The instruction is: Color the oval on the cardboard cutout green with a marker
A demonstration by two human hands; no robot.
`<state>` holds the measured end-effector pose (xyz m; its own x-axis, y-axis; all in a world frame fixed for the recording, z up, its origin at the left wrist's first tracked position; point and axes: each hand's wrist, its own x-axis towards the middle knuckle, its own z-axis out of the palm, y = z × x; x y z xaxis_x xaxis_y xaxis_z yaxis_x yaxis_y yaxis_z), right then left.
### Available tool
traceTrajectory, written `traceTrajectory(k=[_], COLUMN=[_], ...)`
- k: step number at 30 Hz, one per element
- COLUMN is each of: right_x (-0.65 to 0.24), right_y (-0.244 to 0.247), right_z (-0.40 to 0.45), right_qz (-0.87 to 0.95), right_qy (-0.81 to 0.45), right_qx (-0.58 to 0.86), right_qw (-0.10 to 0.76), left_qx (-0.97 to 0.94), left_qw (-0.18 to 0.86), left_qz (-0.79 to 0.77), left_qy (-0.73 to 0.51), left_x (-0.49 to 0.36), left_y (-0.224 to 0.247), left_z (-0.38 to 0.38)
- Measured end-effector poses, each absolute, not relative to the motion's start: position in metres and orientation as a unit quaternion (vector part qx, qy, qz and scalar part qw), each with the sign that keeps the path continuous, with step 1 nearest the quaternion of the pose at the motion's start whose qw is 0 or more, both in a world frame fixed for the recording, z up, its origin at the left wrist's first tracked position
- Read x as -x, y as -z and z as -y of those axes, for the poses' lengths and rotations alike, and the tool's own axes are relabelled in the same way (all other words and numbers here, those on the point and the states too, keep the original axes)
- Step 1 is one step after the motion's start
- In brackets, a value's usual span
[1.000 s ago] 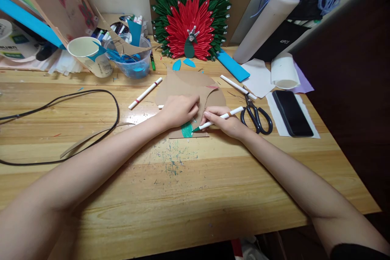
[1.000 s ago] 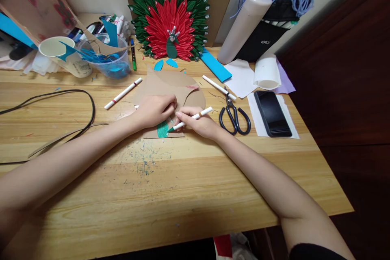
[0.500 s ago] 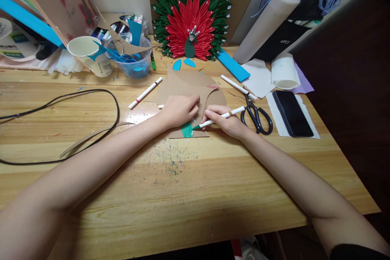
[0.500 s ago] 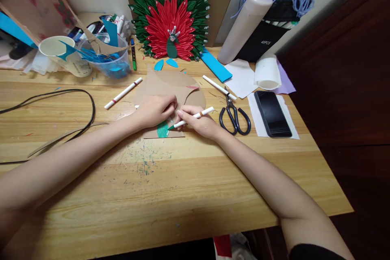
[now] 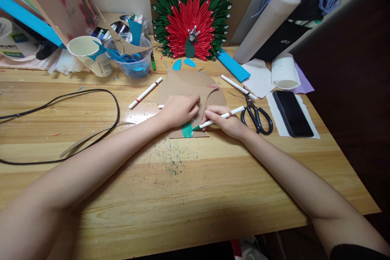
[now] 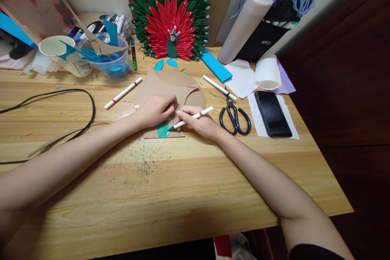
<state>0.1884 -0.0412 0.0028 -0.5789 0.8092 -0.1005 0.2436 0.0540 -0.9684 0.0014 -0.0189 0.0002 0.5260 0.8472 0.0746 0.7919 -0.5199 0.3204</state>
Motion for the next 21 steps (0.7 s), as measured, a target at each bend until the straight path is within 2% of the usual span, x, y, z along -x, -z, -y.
traceTrajectory(k=[4,21], right_x=[-0.1882,-0.1883], right_y=[-0.0018,-0.0050], right_z=[0.0408,0.0421], right_qz=[0.680,0.682], right_qy=[-0.564,-0.572], right_qx=[0.383,0.390], right_qw=[0.268,0.237], left_qx=[-0.865,-0.865], left_qw=[0.129,0.124], left_qz=[-0.472,-0.474], left_qy=[-0.115,-0.108], left_x=[-0.0014,-0.0020], left_y=[-0.0001,-0.0011], left_z=[0.0184,0.0185])
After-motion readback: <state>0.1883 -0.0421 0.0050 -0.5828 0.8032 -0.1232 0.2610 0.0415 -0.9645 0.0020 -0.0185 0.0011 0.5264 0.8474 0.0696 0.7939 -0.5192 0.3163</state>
